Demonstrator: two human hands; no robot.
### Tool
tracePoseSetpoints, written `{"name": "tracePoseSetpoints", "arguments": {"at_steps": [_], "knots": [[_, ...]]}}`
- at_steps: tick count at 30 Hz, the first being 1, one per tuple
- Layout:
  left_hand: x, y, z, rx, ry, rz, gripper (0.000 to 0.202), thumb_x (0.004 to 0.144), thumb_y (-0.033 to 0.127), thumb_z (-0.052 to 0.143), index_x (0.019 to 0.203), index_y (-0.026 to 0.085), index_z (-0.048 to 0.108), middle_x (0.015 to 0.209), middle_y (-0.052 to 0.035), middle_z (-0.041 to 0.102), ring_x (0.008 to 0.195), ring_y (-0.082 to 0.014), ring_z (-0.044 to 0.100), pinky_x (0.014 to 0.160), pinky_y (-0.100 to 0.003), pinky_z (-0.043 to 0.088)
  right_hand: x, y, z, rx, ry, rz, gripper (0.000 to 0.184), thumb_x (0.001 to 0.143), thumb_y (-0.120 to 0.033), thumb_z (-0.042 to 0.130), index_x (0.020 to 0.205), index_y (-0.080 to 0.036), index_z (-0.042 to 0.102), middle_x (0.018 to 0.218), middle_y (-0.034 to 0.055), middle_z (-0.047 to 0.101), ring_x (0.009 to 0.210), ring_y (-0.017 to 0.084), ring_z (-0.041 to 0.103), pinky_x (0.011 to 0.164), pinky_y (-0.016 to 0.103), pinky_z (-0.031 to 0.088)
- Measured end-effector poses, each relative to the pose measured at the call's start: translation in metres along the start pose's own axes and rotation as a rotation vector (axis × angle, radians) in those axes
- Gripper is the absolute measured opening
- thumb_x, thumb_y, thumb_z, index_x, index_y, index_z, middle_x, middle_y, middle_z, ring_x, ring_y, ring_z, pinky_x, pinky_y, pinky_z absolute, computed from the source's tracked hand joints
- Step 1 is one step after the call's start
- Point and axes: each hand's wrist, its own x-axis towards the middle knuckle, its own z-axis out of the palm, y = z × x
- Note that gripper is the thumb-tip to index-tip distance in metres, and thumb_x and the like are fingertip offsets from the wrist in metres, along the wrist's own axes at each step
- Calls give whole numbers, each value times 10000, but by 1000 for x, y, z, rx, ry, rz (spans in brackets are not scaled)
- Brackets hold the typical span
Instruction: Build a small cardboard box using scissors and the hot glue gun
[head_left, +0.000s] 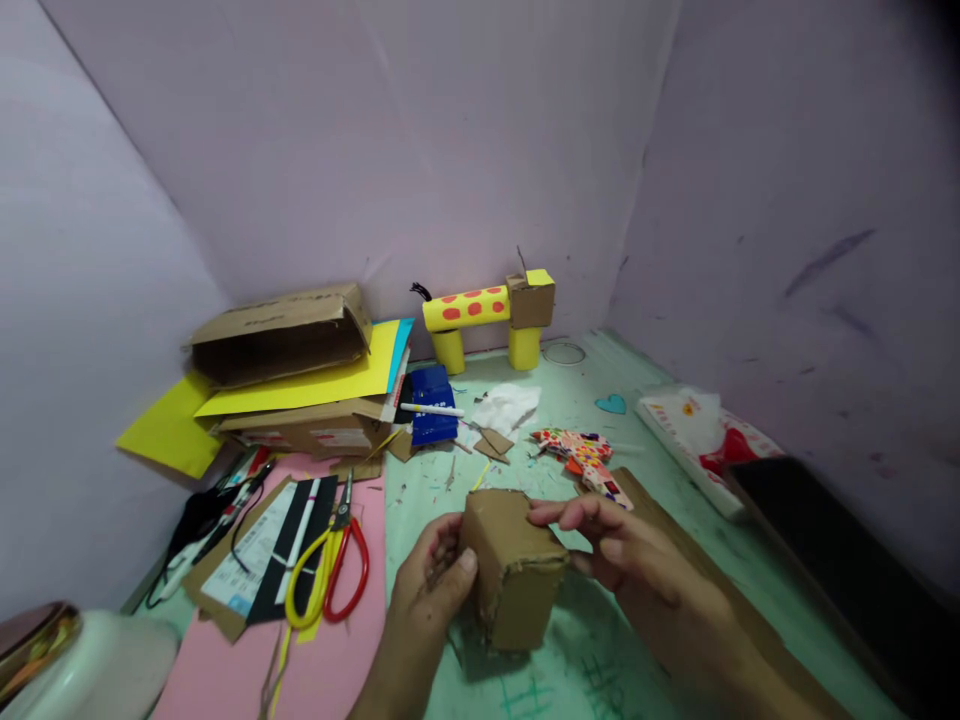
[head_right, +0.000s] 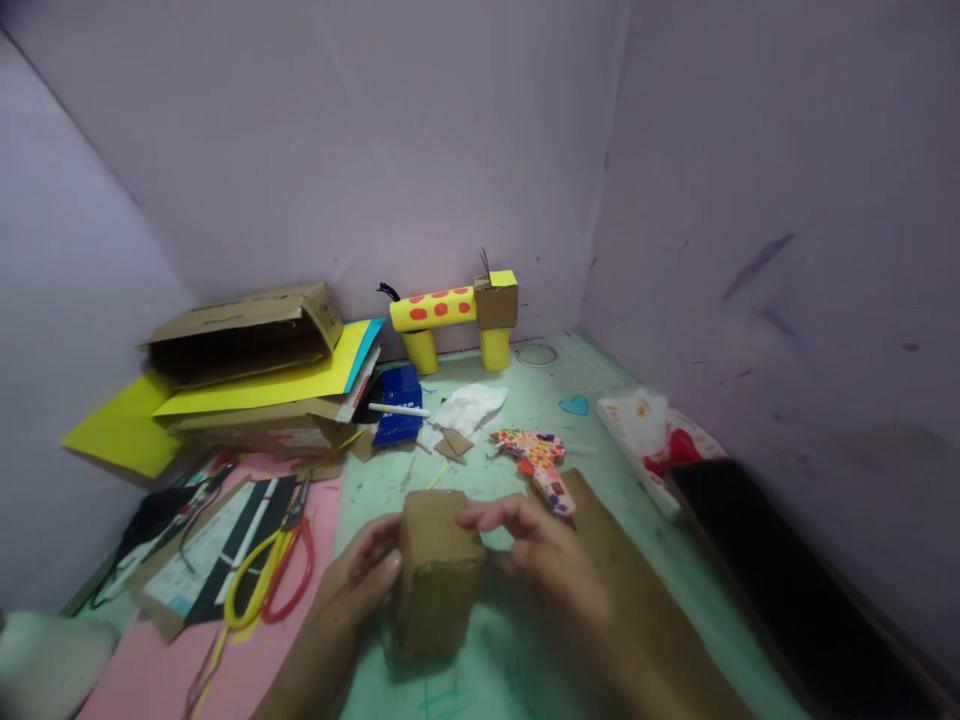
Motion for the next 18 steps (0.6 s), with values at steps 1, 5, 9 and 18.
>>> {"name": "tracePoseSetpoints", "arguments": {"at_steps": [1,5,9,18], "knots": [[-2,3,1,-8,5,7,439,672,452,745,987,170,627,1001,-102,695,983,-268,640,860,-369,485,0,0,2,21,9,18,189,695,-358,625,821,-236,694,1047,120,728,1047,330,638,787,445,511],[-6,8,1,-37,-6,14,514,592,417,803,1000,193,585,1013,-83,672,942,-251,634,796,-329,484,0,6,12,85,35,-4,112,619,-259,619,720,-237,664,918,80,732,1105,308,602,909,431,452],[-6,12,-6,-45,3,-43,653,528,407,825,1083,196,552,1037,-95,671,963,-276,635,801,-345,485,1,15,17,146,22,-8,103,578,-168,560,640,-229,616,878,52,718,1135,285,582,978,426,406],[-13,34,-24,858,41,485,242,731,323,698,954,236,658,1006,-45,680,971,-234,623,870,-359,496,9,10,7,-22,124,7,143,681,-204,521,711,-211,661,856,56,707,925,248,647,905,431,447]]}}
